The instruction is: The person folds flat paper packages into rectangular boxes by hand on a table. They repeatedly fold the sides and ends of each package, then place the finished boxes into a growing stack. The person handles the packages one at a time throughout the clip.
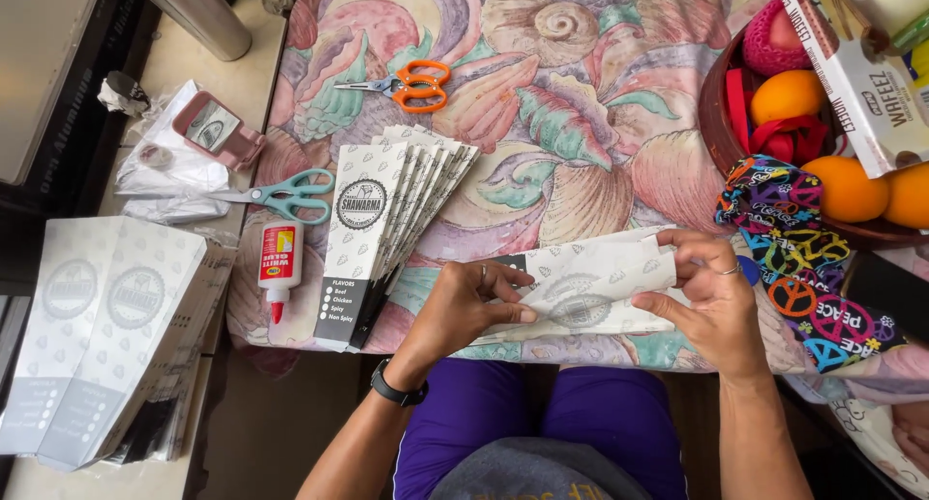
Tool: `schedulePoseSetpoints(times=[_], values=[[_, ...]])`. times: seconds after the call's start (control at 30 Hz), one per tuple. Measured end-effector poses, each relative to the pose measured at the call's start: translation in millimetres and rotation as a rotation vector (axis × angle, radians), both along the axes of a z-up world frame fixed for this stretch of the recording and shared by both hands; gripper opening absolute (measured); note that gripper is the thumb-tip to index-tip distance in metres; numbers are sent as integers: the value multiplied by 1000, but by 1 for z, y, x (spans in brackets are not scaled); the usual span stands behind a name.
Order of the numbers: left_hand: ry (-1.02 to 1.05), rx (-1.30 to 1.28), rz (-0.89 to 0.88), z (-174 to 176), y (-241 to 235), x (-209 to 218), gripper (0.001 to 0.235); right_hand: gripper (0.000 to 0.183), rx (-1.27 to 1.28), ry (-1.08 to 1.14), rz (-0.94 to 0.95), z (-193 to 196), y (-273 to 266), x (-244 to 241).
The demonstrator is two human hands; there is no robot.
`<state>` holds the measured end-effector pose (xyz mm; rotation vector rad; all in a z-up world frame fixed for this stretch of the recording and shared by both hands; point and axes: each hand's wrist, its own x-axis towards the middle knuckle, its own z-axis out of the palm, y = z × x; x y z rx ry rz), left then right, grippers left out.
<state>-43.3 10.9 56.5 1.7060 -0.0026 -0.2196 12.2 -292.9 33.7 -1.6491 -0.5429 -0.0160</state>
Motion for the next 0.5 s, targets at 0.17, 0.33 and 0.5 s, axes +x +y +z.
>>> schedulePoseSetpoints(times=[0.17, 0.33, 0.5], values=[[-9, -78, -77, -9, 3, 14, 21, 20, -142, -167, 17, 14, -8, -7], [-10, 155, 46, 6, 2, 34, 28, 25, -110, -428, 42, 37, -22, -42], [-424, 441, 160, 10, 0, 61, 18, 24, 66, -487, 92, 35, -76, -70]])
